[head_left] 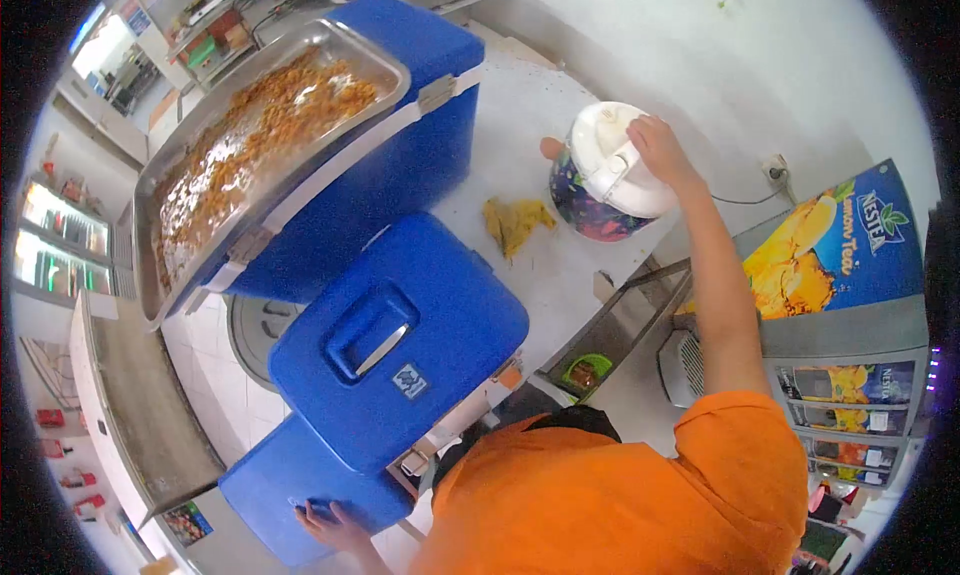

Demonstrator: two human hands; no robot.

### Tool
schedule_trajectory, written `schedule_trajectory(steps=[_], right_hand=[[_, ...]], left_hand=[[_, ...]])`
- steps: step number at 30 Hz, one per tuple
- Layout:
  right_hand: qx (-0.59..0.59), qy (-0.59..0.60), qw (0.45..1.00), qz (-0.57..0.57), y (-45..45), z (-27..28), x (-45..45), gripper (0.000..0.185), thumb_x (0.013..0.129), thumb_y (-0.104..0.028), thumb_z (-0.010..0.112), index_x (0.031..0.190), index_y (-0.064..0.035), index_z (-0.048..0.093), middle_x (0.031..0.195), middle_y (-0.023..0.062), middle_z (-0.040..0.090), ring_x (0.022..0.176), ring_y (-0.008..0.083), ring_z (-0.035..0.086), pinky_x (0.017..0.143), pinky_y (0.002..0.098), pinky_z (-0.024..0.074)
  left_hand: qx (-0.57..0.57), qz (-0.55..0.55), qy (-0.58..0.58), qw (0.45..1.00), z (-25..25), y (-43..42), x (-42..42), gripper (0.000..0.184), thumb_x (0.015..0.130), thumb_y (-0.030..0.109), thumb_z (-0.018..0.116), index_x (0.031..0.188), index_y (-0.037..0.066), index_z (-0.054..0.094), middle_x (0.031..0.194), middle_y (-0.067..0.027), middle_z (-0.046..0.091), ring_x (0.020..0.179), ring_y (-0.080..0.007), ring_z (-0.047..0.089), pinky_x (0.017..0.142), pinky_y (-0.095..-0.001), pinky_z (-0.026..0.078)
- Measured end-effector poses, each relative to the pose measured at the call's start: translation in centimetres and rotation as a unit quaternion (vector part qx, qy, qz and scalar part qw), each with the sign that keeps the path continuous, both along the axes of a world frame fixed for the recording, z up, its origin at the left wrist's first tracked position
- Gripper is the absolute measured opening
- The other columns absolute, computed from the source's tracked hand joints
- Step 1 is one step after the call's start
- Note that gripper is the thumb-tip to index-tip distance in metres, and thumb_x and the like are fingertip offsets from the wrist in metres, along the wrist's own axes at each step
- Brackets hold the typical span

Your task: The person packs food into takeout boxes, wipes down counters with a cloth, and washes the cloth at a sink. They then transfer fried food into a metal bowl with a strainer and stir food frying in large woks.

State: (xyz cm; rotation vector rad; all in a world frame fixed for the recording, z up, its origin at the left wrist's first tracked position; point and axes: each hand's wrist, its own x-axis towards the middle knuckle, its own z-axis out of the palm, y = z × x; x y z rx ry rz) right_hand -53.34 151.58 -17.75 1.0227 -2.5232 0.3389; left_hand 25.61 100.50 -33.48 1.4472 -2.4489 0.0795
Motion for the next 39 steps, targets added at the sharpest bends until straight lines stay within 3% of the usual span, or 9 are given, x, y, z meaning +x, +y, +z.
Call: schedule_trajectory(steps=[6,8,12,18,21,24,27,30,39], right_hand=[[0.0,0.088,0.994,-0.063,-3.5,0.2,5.3,0.014,0.094,-0.014,0.056,0.093,-0.0038,0.067,0.093,0.0156,0.065,0.093,0.0363,0.061,0.085,0.0488,0.048],[0.107,-0.135,0.984,-0.051,-11.9,1.4,13.3,0.013,0.09,-0.008,0.057,0.095,-0.0073,0.068,0.093,0.0162,0.064,0.097,0.0353,0.062,0.085,0.0489,0.0478],[0.012,-0.015,0.983,0.182,-16.7,-17.5,15.3,0.017,0.084,-0.012,0.061,0.099,-0.0078,0.07,0.11,0.0133,0.068,0.107,0.0327,0.062,0.085,0.0479,0.0497],[0.285,0.067,0.956,-0.026,-22.5,-24.3,5.1,0.017,0.088,-0.016,0.06,0.1,-0.0099,0.071,0.106,0.0111,0.069,0.105,0.0282,0.063,0.083,0.0453,0.0505],[0.322,0.148,0.932,-0.078,-24.1,-25.2,-3.3,0.016,0.09,-0.017,0.06,0.098,-0.0111,0.072,0.1,0.0124,0.07,0.1,0.0263,0.066,0.079,0.0441,0.0519],[0.004,-0.126,0.992,-0.031,-23.2,-26.7,-13.5,0.013,0.088,-0.016,0.063,0.092,-0.0122,0.074,0.09,0.0138,0.073,0.089,0.0267,0.071,0.072,0.0452,0.0548],[0.243,0.025,0.936,-0.252,-24.1,-21.0,-15.2,0.029,0.089,-0.022,0.061,0.109,-0.0061,0.075,0.107,0.0167,0.073,0.1,0.0314,0.071,0.082,0.0509,0.0553],[0.284,-0.117,0.898,-0.315,-22.1,-19.0,-18.2,0.029,0.088,-0.024,0.063,0.11,-0.0082,0.075,0.109,0.0164,0.072,0.102,0.0316,0.071,0.084,0.05,0.0555],[0.4,-0.264,0.827,-0.293,-16.4,-18.5,-22.9,0.032,0.086,-0.029,0.067,0.113,-0.0147,0.076,0.118,0.0153,0.072,0.107,0.0322,0.07,0.089,0.0473,0.0558]], left_hand=[[0.001,0.004,0.02,1.0,0.9,0.5,-1.1,0.066,0.098,0.056,0.054,0.137,0.002,0.055,0.152,-0.024,0.044,0.14,-0.0441,0.041,0.112,-0.0568,0.033],[0.002,0.018,0.018,1.0,0.7,0.9,-1.8,0.065,0.098,0.056,0.054,0.136,0.003,0.055,0.153,-0.0235,0.044,0.14,-0.0441,0.041,0.112,-0.057,0.033],[0.001,0.005,0.01,1.0,1.7,0.8,-2.1,0.066,0.098,0.058,0.053,0.136,0.003,0.056,0.152,-0.0239,0.044,0.14,-0.0444,0.042,0.112,-0.057,0.033],[0.06,0.001,0.025,0.998,2.8,1.1,-3.1,0.075,0.098,0.06,0.051,0.136,-0.004,0.052,0.152,-0.0308,0.04,0.141,-0.0479,0.039,0.115,-0.0588,0.033],[0.033,0.002,0.005,0.999,3.4,1.7,-4.1,0.087,0.094,0.064,0.058,0.141,-0.008,0.047,0.141,-0.0332,0.049,0.127,-0.0514,0.049,0.105,-0.0608,0.04],[0.038,-0.012,0.017,0.999,3.6,1.5,-4.8,0.087,0.094,0.065,0.057,0.14,-0.008,0.047,0.14,-0.0345,0.049,0.127,-0.0526,0.049,0.106,-0.062,0.038],[0.044,-0.009,0.02,0.999,3.6,1.4,-4.6,0.087,0.094,0.065,0.058,0.139,-0.008,0.046,0.139,-0.0355,0.049,0.126,-0.054,0.049,0.107,-0.0614,0.039],[0.039,-0.01,0.014,0.999,3.9,1.6,-5.2,0.085,0.095,0.063,0.058,0.14,-0.008,0.046,0.138,-0.0357,0.05,0.125,-0.0538,0.05,0.105,-0.0607,0.04],[0.078,-0.001,0.023,0.997,2.6,0.4,-3.5,0.072,0.099,0.056,0.051,0.14,-0.003,0.048,0.154,-0.029,0.038,0.142,-0.0481,0.037,0.117,-0.0583,0.03]])
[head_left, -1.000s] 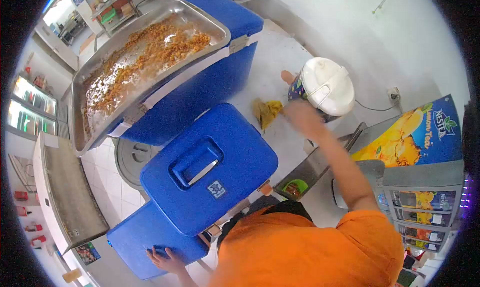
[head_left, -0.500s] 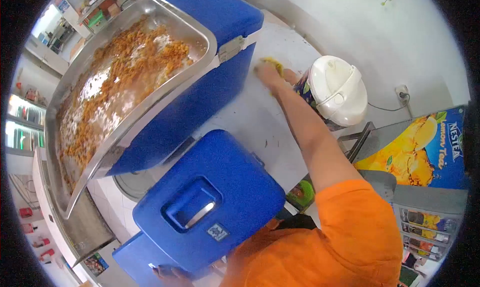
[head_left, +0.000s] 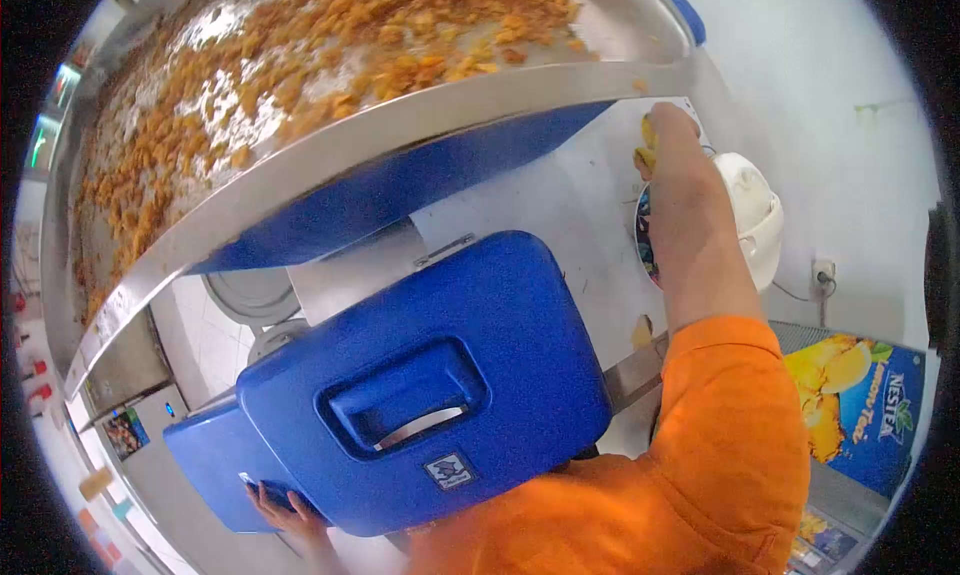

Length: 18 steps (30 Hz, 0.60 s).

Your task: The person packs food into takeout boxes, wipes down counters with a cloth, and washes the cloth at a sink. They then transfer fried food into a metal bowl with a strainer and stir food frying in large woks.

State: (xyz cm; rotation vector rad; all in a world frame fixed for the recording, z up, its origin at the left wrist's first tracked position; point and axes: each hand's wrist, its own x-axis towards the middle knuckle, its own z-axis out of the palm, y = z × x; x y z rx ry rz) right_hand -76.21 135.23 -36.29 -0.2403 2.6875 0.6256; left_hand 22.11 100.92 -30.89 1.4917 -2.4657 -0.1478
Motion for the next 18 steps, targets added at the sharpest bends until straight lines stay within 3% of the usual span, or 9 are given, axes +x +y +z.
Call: schedule_trajectory(steps=[4,6,9,12,15,17,18], right_hand=[[0.056,-0.06,0.997,0.012,-0.2,-0.2,-0.8,0.034,0.085,-0.031,0.069,0.115,-0.0175,0.077,0.122,0.0148,0.072,0.11,0.0324,0.069,0.091,0.0461,0.056],[0.163,-0.124,0.977,0.056,-2.1,0.4,0.0,0.035,0.084,-0.032,0.07,0.116,-0.0198,0.077,0.124,0.0134,0.071,0.113,0.0322,0.068,0.092,0.0456,0.0556],[0.171,-0.172,0.967,0.074,-6.4,4.5,5.4,0.037,0.082,-0.03,0.072,0.116,-0.0175,0.076,0.123,0.0142,0.072,0.111,0.031,0.069,0.092,0.0452,0.0555],[0.095,-0.154,0.98,0.086,-5.6,0.6,3.5,0.036,0.083,-0.03,0.069,0.114,-0.0129,0.076,0.119,0.0151,0.072,0.107,0.031,0.069,0.09,0.0444,0.0551],[0.036,-0.189,0.975,0.112,-6.5,2.3,6.5,0.036,0.084,-0.03,0.065,0.111,-0.0077,0.075,0.116,0.0149,0.073,0.099,0.0301,0.071,0.084,0.043,0.055],[0.0,-0.108,0.984,0.139,-8.4,5.6,14.3,0.035,0.085,-0.029,0.063,0.107,-0.0056,0.076,0.11,0.0137,0.074,0.093,0.0298,0.071,0.08,0.043,0.0548],[0.005,-0.102,0.978,0.183,-8.0,4.4,14.3,0.036,0.086,-0.032,0.061,0.107,-0.007,0.076,0.111,0.0137,0.074,0.095,0.0304,0.071,0.082,0.0429,0.0552]], left_hand=[[-0.012,0.007,0.003,1.0,-1.0,-0.2,0.4,0.069,0.1,0.054,0.05,0.139,-0.002,0.05,0.155,-0.0286,0.038,0.142,-0.0481,0.037,0.116,-0.0584,0.029],[-0.013,0.004,-0.001,1.0,-0.3,-0.2,-0.2,0.068,0.1,0.054,0.05,0.139,-0.001,0.051,0.155,-0.028,0.039,0.142,-0.0476,0.038,0.116,-0.0582,0.03],[-0.023,0.001,0.013,1.0,-0.7,-0.3,-0.2,0.068,0.1,0.054,0.05,0.14,-0.001,0.051,0.155,-0.0268,0.04,0.142,-0.0468,0.038,0.116,-0.0579,0.03],[-0.028,0.002,-0.005,1.0,-0.6,-0.4,0.1,0.066,0.1,0.053,0.051,0.14,0.0,0.051,0.155,-0.0251,0.041,0.142,-0.0454,0.038,0.116,-0.0573,0.03],[-0.039,-0.001,-0.006,0.999,-0.8,-0.2,0.4,0.066,0.101,0.054,0.051,0.139,0.001,0.052,0.155,-0.0251,0.041,0.142,-0.0449,0.039,0.116,-0.0568,0.031],[-0.04,-0.005,0.0,0.999,-0.7,-0.4,0.3,0.066,0.1,0.055,0.052,0.139,0.001,0.052,0.154,-0.0253,0.042,0.142,-0.0448,0.04,0.115,-0.0566,0.031],[-0.038,-0.005,0.004,0.999,-0.5,-0.3,0.3,0.067,0.1,0.056,0.052,0.138,0.001,0.053,0.154,-0.0255,0.042,0.142,-0.0447,0.04,0.115,-0.0565,0.032]])
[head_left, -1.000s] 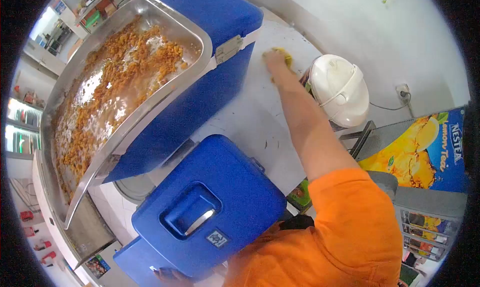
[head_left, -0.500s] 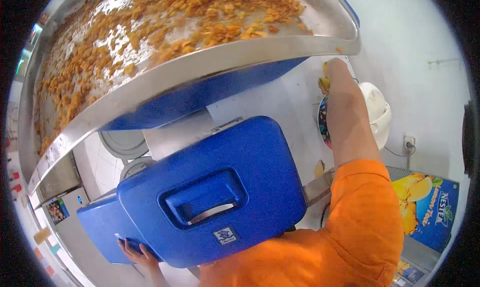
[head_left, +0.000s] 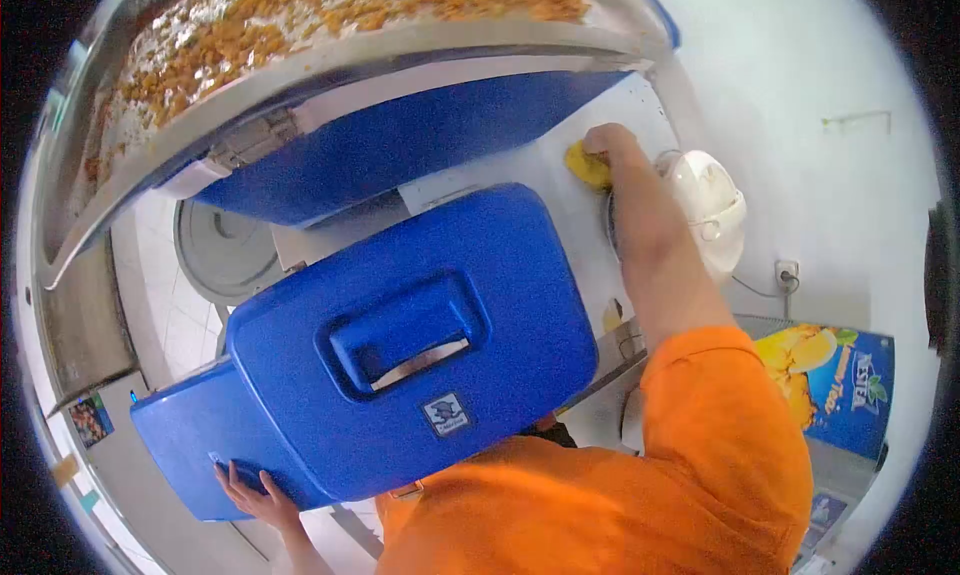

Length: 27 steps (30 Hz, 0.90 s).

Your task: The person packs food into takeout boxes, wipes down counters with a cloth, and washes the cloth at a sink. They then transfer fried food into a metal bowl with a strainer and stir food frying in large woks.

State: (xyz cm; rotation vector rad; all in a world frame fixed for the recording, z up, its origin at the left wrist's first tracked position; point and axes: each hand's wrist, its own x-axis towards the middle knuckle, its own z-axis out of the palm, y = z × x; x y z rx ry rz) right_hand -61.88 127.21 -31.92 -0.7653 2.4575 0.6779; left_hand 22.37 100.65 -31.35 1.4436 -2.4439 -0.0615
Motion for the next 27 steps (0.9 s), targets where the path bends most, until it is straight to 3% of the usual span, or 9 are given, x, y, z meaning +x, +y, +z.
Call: schedule_trajectory(steps=[3,5,7,9,11,14,20,24,27], right_hand=[[-0.021,0.025,0.992,0.124,2.1,-5.0,0.3,0.038,0.09,-0.041,0.058,0.105,-0.0113,0.078,0.112,0.0129,0.074,0.099,0.0317,0.071,0.087,0.043,0.0564],[-0.331,-0.124,0.918,-0.183,3.7,-8.2,3.0,0.029,0.092,-0.032,0.057,0.098,-0.0086,0.073,0.093,0.0126,0.071,0.083,0.0279,0.068,0.077,0.0462,0.0538],[-0.417,-0.216,0.867,-0.167,6.0,-17.4,2.6,0.025,0.096,-0.027,0.054,0.097,-0.0062,0.069,0.081,0.0149,0.068,0.075,0.0266,0.066,0.07,0.0489,0.0516],[-0.029,0.022,0.918,0.396,6.4,-23.2,3.5,0.032,0.101,-0.032,0.051,0.105,-0.0052,0.068,0.085,0.0177,0.07,0.079,0.0299,0.068,0.073,0.0486,0.0522],[-0.455,0.01,0.888,-0.065,8.8,-15.0,10.6,0.034,0.098,-0.032,0.055,0.098,-0.0013,0.07,0.093,0.022,0.072,0.089,0.0381,0.071,0.079,0.0481,0.0536],[-0.241,0.005,0.963,-0.118,4.8,5.9,15.1,0.038,0.095,-0.034,0.06,0.1,0.0015,0.071,0.104,0.0253,0.071,0.102,0.0426,0.068,0.086,0.0473,0.0546],[-0.354,0.141,0.893,-0.24,2.5,8.2,8.4,0.036,0.091,-0.03,0.06,0.114,-0.0039,0.072,0.116,0.0213,0.071,0.108,0.0385,0.069,0.095,0.0481,0.0542],[-0.48,0.214,0.814,-0.247,-0.4,-6.4,0.8,0.037,0.092,-0.03,0.06,0.118,-0.0058,0.07,0.116,0.0205,0.071,0.116,0.0403,0.065,0.098,0.054,0.0506],[-0.408,0.118,0.888,-0.178,-1.4,-9.6,0.0,0.038,0.093,-0.03,0.059,0.121,-0.007,0.069,0.117,0.021,0.07,0.12,0.0423,0.061,0.1,0.0578,0.0478]], left_hand=[[-0.02,-0.004,0.011,1.0,-0.4,-0.3,0.6,0.068,0.099,0.058,0.052,0.136,0.001,0.056,0.152,-0.0263,0.044,0.139,-0.0457,0.043,0.113,-0.0565,0.034],[-0.035,-0.005,0.01,0.999,-0.4,-0.2,0.6,0.069,0.099,0.06,0.051,0.135,0.001,0.057,0.15,-0.0269,0.046,0.137,-0.0464,0.044,0.113,-0.057,0.036],[-0.048,-0.008,-0.004,0.999,-1.7,0.0,2.4,0.07,0.099,0.061,0.051,0.134,0.0,0.058,0.149,-0.0275,0.047,0.136,-0.0468,0.046,0.112,-0.0573,0.037],[-0.058,-0.013,-0.001,0.998,-1.8,-0.8,2.2,0.071,0.098,0.062,0.051,0.134,0.0,0.058,0.148,-0.0282,0.047,0.135,-0.0471,0.046,0.111,-0.0576,0.037],[-0.052,-0.013,0.008,0.999,-1.1,-0.3,1.8,0.072,0.098,0.063,0.05,0.134,0.0,0.058,0.148,-0.0289,0.047,0.135,-0.047,0.047,0.111,-0.0579,0.038],[-0.056,-0.006,0.005,0.998,-1.5,-0.2,1.9,0.071,0.098,0.062,0.051,0.133,0.0,0.058,0.147,-0.0278,0.047,0.135,-0.0466,0.046,0.11,-0.0576,0.038],[-0.064,-0.01,-0.004,0.998,-2.3,-0.5,2.6,0.073,0.097,0.065,0.051,0.131,0.001,0.059,0.149,-0.0262,0.046,0.136,-0.0444,0.045,0.11,-0.0563,0.038],[-0.052,-0.007,-0.011,0.999,-2.5,-0.6,2.9,0.074,0.097,0.065,0.05,0.131,0.0,0.058,0.148,-0.0267,0.046,0.135,-0.046,0.046,0.11,-0.0569,0.037],[-0.052,-0.016,-0.014,0.998,-2.1,-0.3,2.5,0.072,0.098,0.063,0.051,0.132,0.0,0.058,0.148,-0.028,0.046,0.135,-0.0476,0.045,0.111,-0.058,0.036]])
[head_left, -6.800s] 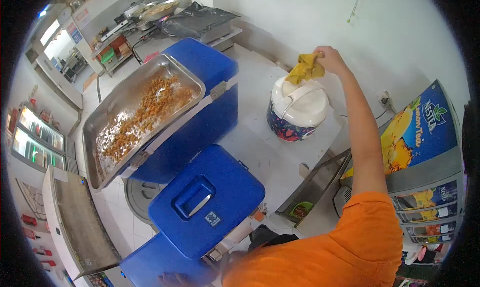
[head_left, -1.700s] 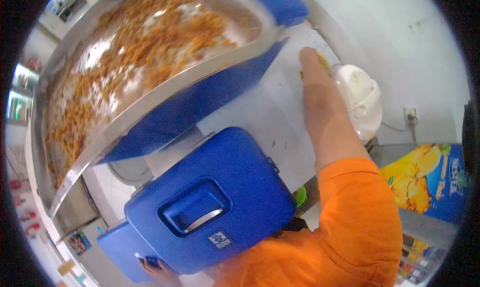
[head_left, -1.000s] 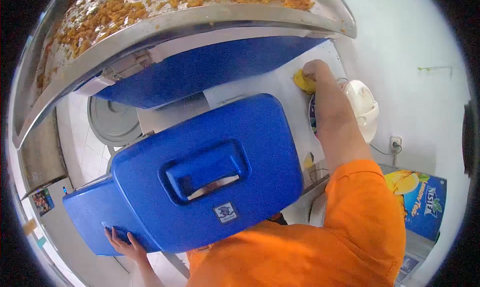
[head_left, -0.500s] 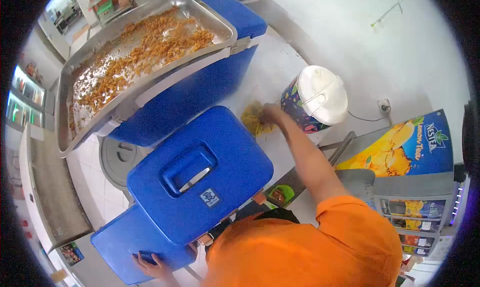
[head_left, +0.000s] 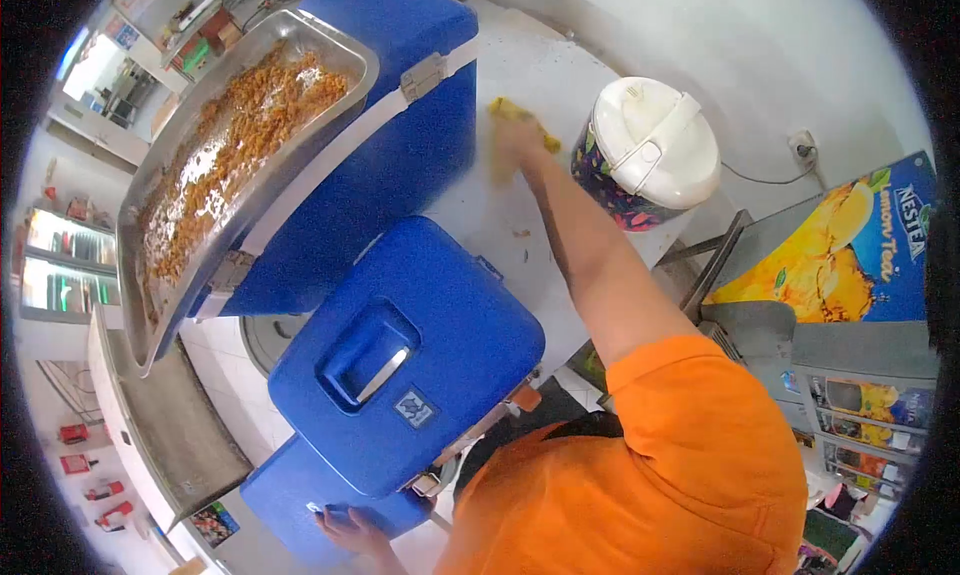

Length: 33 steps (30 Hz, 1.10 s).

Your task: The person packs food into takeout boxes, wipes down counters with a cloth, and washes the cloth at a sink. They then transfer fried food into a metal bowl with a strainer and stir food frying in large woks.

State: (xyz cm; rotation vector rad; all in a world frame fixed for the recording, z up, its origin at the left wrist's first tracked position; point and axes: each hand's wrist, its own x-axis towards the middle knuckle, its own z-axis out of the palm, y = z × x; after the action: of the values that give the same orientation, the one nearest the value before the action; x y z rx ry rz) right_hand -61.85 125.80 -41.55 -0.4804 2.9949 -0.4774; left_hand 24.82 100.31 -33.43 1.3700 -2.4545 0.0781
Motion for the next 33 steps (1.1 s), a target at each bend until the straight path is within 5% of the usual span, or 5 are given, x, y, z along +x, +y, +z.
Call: schedule_trajectory(steps=[6,14,19,24,33], right_hand=[[-0.063,0.263,0.952,0.143,0.1,1.0,15.5,0.023,0.087,-0.02,0.058,0.104,-0.0082,0.069,0.11,0.0247,0.067,0.106,0.041,0.063,0.095,0.0547,0.045],[-0.105,0.082,0.912,0.388,14.2,4.8,29.4,0.024,0.086,-0.01,0.062,0.108,-0.0086,0.07,0.109,0.0192,0.069,0.102,0.0396,0.066,0.085,0.0488,0.054],[0.015,-0.022,0.984,0.178,12.1,11.2,25.0,0.019,0.088,-0.027,0.066,0.097,-0.0124,0.072,0.08,0.0153,0.071,0.078,0.0382,0.069,0.071,0.0511,0.055],[-0.028,0.067,0.997,0.034,3.4,9.3,10.3,0.026,0.094,-0.023,0.062,0.115,-0.0092,0.069,0.119,0.019,0.068,0.109,0.0359,0.068,0.091,0.0482,0.055],[0.022,0.089,0.986,-0.136,2.2,-1.6,9.6,0.042,0.082,-0.024,0.071,0.117,-0.0035,0.067,0.119,0.0205,0.066,0.111,0.0371,0.064,0.093,0.0478,0.0535]], left_hand=[[-0.008,-0.022,0.008,1.0,-0.1,-0.1,0.2,0.07,0.099,0.062,0.049,0.137,0.003,0.055,0.149,-0.0256,0.045,0.137,-0.046,0.042,0.111,-0.0592,0.034],[0.021,0.014,-0.004,1.0,0.6,0.3,0.1,0.07,0.098,0.061,0.052,0.139,0.005,0.054,0.153,-0.0239,0.042,0.14,-0.0443,0.039,0.111,-0.06,0.033],[0.021,0.035,0.004,0.999,0.6,0.5,-0.2,0.076,0.096,0.066,0.05,0.132,0.0,0.058,0.151,-0.0275,0.043,0.14,-0.0463,0.04,0.113,-0.0585,0.033],[0.016,0.017,-0.004,1.0,-0.5,-0.5,0.9,0.074,0.097,0.065,0.051,0.137,0.003,0.056,0.151,-0.0244,0.044,0.139,-0.0455,0.041,0.111,-0.0602,0.033],[-0.001,-0.031,-0.008,0.999,0.7,0.2,-0.1,0.072,0.1,0.061,0.05,0.132,-0.003,0.056,0.147,-0.0286,0.046,0.135,-0.0478,0.045,0.111,-0.0593,0.037]])
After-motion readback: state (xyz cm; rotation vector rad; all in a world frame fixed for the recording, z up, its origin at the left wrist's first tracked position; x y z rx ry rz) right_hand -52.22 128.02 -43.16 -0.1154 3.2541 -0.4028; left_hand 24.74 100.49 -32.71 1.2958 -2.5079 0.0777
